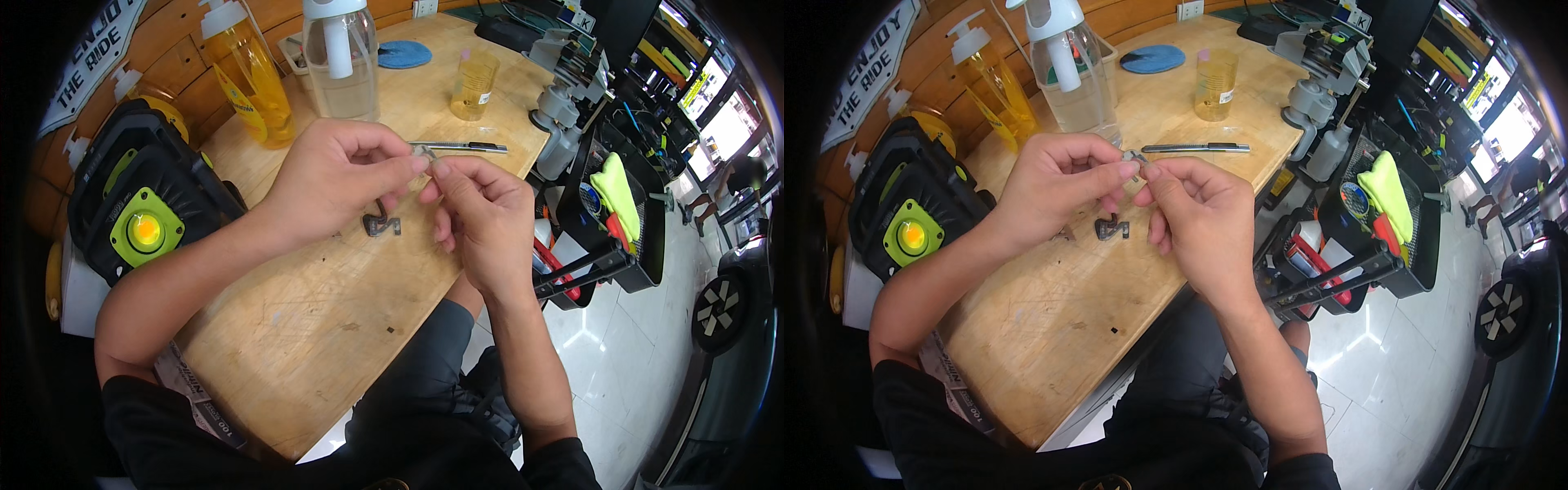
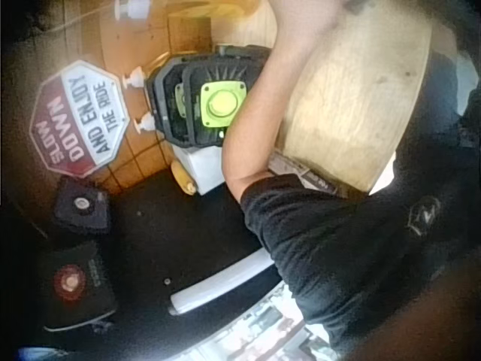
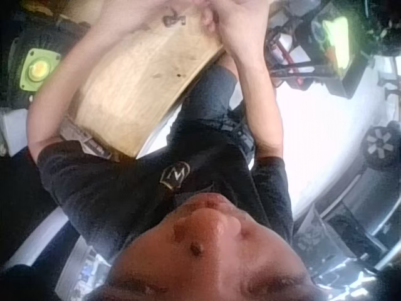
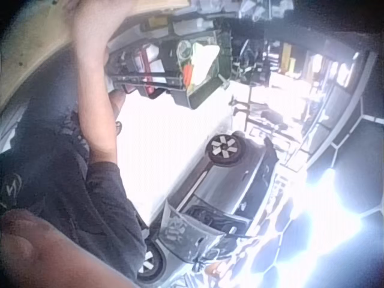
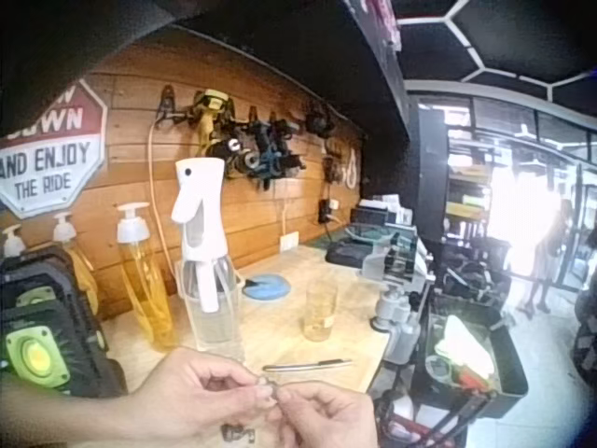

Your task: The person assembles small metal hooks by hand at a workbench. They pick up individual hooks and small metal rings, then thread the rings onto the hooks one by one. The person handles the components directly without using tools, placing the assembled pieces on the table.

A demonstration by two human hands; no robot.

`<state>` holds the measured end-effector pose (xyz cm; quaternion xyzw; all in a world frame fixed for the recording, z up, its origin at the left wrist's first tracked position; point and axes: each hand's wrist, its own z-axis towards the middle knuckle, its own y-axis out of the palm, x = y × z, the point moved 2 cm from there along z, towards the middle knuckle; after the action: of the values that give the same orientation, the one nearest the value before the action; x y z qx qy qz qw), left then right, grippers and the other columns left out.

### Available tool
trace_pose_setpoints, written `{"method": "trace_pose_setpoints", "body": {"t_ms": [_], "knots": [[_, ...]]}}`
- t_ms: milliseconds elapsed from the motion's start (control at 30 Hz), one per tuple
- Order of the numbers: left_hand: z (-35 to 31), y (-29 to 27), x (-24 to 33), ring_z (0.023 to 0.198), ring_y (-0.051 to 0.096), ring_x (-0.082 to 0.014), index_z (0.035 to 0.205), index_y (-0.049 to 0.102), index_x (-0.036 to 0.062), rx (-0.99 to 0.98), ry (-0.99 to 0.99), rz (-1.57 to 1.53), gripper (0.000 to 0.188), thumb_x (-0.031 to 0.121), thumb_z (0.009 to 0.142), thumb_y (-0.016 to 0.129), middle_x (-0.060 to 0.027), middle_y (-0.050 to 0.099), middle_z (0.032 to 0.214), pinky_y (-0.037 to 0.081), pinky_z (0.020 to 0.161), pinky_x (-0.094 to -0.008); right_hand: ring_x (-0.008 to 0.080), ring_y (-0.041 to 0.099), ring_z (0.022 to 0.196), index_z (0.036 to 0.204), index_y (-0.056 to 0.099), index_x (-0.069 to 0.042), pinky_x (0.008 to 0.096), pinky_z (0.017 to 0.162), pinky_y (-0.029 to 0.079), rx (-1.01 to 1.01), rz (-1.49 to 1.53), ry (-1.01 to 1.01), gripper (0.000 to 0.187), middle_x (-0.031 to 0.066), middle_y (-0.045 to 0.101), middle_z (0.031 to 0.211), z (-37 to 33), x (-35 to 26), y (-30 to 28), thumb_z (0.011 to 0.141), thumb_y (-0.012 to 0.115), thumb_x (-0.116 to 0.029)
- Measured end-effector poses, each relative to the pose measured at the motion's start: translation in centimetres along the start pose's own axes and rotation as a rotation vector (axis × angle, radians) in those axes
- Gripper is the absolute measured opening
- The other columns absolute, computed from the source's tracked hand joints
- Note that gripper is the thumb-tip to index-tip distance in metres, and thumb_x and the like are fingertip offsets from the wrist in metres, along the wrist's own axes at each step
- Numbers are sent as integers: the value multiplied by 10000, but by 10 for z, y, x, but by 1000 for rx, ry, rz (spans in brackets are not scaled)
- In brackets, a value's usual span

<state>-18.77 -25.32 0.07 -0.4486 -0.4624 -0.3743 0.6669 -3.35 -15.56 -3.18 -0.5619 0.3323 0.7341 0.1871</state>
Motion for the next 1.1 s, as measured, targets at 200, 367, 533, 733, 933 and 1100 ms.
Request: {"method": "trace_pose_setpoints", "body": {"t_ms": [200,367,533,733,933,1100], "knots": [[-3,4,-2,743,663,-78,1005,728,-32,7,35,-26,160,124,973,704,-46,714,845,532,657,-225,108,608,528,1065,671,96,218,450,442,-27,47,-29,179,100,699,805,-3,4,-2,1005,579,-46],[-4,6,-1,743,665,-79,996,734,-31,45,30,-21,155,118,977,694,-52,719,835,530,664,-222,119,622,542,1084,672,99,225,457,454,-16,38,-13,189,102,696,815,-6,4,-1,1007,582,-48],[-3,6,3,738,671,-84,1002,734,-28,23,-14,-35,189,149,992,667,-77,738,853,530,663,-221,128,634,561,1096,666,100,231,478,476,-50,37,-27,194,105,701,831,-6,5,-2,1017,579,-55],[-4,6,3,742,678,-89,1014,728,-26,23,-66,-67,209,166,1001,648,-89,751,872,533,686,-224,133,633,562,1093,667,99,235,487,483,-72,58,-31,192,103,702,821,-6,7,-4,1016,596,-61],[-4,7,1,758,684,-94,1043,716,-28,22,-104,-104,223,180,1008,646,-90,753,894,536,706,-223,115,590,537,1085,673,112,229,471,451,-55,87,-45,194,99,688,801,-6,9,-2,1012,603,-54],[-1,5,-4,790,686,-105,1033,698,-23,-62,-83,-92,208,174,1019,632,-86,736,916,551,727,-242,103,566,513,1048,680,95,223,462,428,-38,73,-29,178,82,673,768,-6,10,-3,1000,617,-65]]}}
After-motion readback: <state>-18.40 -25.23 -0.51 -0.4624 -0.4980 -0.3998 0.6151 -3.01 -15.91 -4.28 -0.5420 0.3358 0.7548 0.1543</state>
